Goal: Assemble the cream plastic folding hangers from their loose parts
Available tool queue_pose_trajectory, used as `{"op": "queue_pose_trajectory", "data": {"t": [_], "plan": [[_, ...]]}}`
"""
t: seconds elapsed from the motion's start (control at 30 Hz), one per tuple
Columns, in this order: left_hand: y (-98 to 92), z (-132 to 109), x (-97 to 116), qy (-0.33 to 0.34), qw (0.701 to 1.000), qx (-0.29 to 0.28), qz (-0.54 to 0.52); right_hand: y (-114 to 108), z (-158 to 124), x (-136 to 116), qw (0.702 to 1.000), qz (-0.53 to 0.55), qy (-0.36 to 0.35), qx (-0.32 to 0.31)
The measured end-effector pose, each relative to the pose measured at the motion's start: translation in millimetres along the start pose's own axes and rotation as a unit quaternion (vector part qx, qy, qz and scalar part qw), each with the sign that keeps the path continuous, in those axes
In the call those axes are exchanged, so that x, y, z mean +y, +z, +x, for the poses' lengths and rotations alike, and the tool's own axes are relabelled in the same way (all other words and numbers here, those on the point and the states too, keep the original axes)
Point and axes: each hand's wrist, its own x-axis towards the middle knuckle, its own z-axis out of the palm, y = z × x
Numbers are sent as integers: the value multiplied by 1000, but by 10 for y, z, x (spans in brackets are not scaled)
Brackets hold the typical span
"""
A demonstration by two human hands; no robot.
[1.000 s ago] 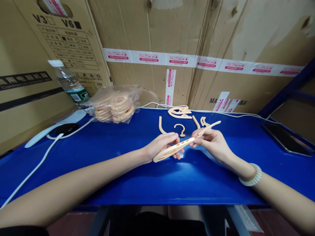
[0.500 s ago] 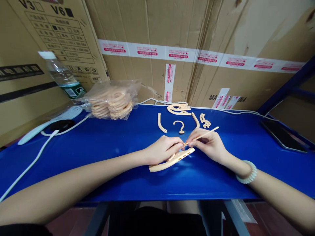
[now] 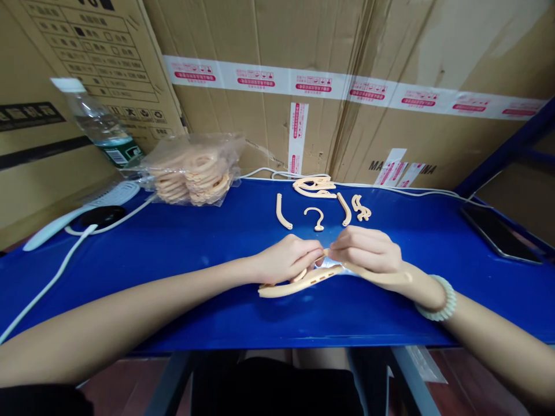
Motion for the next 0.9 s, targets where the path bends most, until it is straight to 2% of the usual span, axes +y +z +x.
{"op": "queue_pose_trajectory", "data": {"t": [0.1, 0.17, 0.23, 0.3, 0.37, 0.47, 0.6, 0.73, 0.9], "plan": [[-4, 5, -28, -81, 982, -13, -170, -135, 67, 45, 997, 8, -46, 57], [-6, 18, -65, -127, 946, -16, -299, -290, 92, 181, 990, -8, 28, 135], [-14, 41, -110, -146, 913, -9, -381, -473, 86, 387, 973, -18, 145, 180], [-26, 67, -148, -155, 890, -1, -428, -642, 47, 629, 955, -18, 238, 178], [-36, 88, -168, -160, 875, 17, -457, -753, -12, 863, 936, -33, 321, 143], [-38, 105, -160, -167, 860, 53, -479, -776, -96, 1115, 909, -73, 398, 95], [-32, 114, -120, -194, 847, 87, -488, -662, -140, 1223, 902, -109, 406, 100], [-36, 123, -97, -197, 840, 98, -496, -575, -127, 1209, 897, -141, 409, 92], [-50, 124, -88, -216, 830, 109, -503, -571, -107, 1158, 893, -177, 406, 82]]}}
